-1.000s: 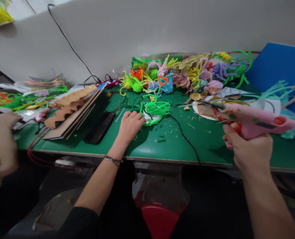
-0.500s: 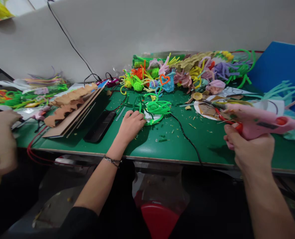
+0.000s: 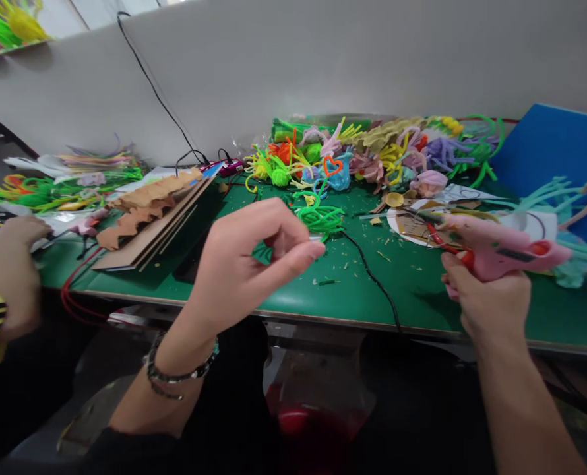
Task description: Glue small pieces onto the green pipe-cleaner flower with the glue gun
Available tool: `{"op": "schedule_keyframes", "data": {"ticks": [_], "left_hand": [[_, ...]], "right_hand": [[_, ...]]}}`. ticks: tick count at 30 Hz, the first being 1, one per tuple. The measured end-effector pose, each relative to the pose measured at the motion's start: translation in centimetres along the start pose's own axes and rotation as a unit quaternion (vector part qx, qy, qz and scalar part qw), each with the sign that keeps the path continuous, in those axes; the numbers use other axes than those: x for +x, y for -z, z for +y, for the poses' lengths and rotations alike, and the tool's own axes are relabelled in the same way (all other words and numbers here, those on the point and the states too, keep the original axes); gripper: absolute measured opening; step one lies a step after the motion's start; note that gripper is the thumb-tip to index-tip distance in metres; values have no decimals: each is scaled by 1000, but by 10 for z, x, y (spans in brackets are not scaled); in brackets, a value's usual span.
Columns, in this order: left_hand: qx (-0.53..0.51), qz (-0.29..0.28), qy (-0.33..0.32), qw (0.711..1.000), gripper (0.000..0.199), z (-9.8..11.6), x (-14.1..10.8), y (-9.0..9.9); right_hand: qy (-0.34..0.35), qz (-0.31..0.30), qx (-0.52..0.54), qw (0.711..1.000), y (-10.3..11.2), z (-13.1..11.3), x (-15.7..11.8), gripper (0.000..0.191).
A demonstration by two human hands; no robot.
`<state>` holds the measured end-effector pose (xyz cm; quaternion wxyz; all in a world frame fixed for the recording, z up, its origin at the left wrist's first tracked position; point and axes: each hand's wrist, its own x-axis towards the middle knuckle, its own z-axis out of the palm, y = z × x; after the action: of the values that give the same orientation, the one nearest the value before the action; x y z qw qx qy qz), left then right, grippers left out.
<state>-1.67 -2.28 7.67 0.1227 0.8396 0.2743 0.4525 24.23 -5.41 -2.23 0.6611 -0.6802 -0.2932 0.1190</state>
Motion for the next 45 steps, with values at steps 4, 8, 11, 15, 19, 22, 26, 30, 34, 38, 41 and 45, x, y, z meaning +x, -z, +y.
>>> {"op": "schedule_keyframes", "data": {"ticks": [4, 8, 11, 15, 19, 22, 26, 30, 34, 38, 41, 45], "left_hand": [[29, -70, 44, 996, 7, -15, 4, -10], [24, -159, 94, 983, 8, -41, 6, -20], [14, -211, 100, 972, 11, -42, 7, -18], [2, -243, 75, 967, 11, -32, 9, -12], [-12, -260, 73, 963, 11, -26, 11, -10], [-3, -287, 64, 956, 14, -23, 12, -12], [20, -319, 45, 947, 23, -19, 12, -13], [25, -334, 37, 942, 28, -16, 10, -12], [-25, -341, 65, 937, 13, -20, 3, -10], [-48, -350, 91, 931, 13, -25, -5, -9], [-50, -349, 101, 930, 19, -27, -10, -11], [-27, -350, 59, 934, 33, -28, -15, -12]], "right_hand": [[-13, -6, -9, 1000, -1, 0, -1, 24], [-15, -15, -21, 1000, 0, 2, 0, 26], [-9, -15, -36, 999, 1, 5, 2, 26], [-1, -19, -42, 999, 0, 6, 3, 25], [9, -26, -35, 999, 0, 5, 2, 24], [10, -30, -32, 999, 1, 6, 2, 24], [8, -30, -42, 999, 2, 9, 3, 23], [10, -37, -46, 998, 2, 9, 3, 24], [15, -42, -44, 998, 2, 8, 2, 23], [19, -39, -51, 998, 1, 9, 2, 23], [17, -33, -63, 997, 0, 10, 3, 24], [13, -28, -74, 997, -1, 8, 3, 24]]}}
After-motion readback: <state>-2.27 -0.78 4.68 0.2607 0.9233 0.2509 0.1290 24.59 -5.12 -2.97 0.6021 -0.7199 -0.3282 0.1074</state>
